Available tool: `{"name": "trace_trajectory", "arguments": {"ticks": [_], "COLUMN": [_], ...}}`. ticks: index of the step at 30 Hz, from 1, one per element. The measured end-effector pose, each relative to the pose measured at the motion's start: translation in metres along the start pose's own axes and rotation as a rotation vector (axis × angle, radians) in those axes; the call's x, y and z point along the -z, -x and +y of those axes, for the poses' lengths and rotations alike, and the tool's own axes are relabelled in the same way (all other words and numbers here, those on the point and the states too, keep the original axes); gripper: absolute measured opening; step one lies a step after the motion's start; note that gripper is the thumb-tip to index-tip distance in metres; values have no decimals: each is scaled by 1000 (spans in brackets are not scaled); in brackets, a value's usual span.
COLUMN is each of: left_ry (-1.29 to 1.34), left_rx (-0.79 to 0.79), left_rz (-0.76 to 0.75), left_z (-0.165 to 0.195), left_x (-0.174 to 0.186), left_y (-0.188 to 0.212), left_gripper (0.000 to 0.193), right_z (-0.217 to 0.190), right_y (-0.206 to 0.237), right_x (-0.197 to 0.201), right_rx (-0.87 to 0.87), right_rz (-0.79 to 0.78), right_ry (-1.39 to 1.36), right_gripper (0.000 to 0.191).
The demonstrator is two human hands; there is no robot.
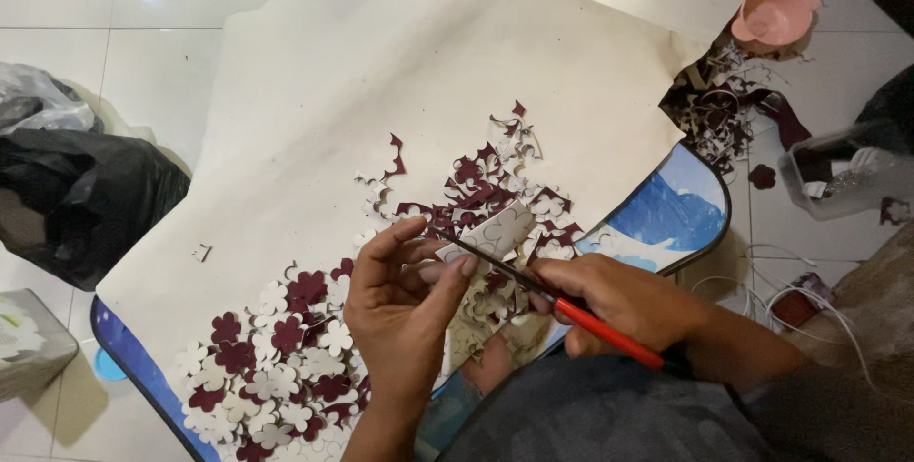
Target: The person uses red-handled scissors to cut flower-shaped pieces from a sheet of maroon and white paper. They hold the paper with their left hand and cut with their right, placing the finished shapes into a pile on the floor.
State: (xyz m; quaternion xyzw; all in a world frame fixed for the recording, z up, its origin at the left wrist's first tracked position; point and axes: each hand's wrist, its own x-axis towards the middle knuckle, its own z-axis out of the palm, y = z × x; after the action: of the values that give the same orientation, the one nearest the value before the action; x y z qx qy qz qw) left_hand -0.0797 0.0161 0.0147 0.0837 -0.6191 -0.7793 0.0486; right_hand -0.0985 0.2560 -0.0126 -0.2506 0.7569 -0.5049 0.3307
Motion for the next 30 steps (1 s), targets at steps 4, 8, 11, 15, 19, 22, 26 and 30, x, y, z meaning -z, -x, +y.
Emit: {"name": "trace_trajectory", "arguments": {"ticks": [4,8,11,15,19,22,26,30], "left_ry": [-28,38,118,155,197,304,278,279], "left_rx": [-32,14,44,106,159,232,238,226], "left_rz": [-13,-17,-25,-49,-68,-30,-33,-42], "left_z": [-2,-6,-11,-17,-27,-37,-43,-42], "left_x": [2,1,-3,-7,-12,-18,-16,-17], "left_y": [0,1,4,7,11,14,16,14], "left_gripper": [44,38,37,34,29,25,22,21], "right_z": [2,3,0,-7,-14,-17,-18,-15], "right_y": [-1,-3,-2,-2,-6,-9,-9,-8], "right_x": [0,0,-1,-1,-5,-9,-9,-9], "right_rx": [10,29,71,90,121,160,129,134], "right_rz": [-10,-15,6,34,21,37,61,87], "right_ry": [-18,-52,-80,-88,-218,-264,-213,-204], "right_gripper": [91,93,97,107,116,117,118,113]}}
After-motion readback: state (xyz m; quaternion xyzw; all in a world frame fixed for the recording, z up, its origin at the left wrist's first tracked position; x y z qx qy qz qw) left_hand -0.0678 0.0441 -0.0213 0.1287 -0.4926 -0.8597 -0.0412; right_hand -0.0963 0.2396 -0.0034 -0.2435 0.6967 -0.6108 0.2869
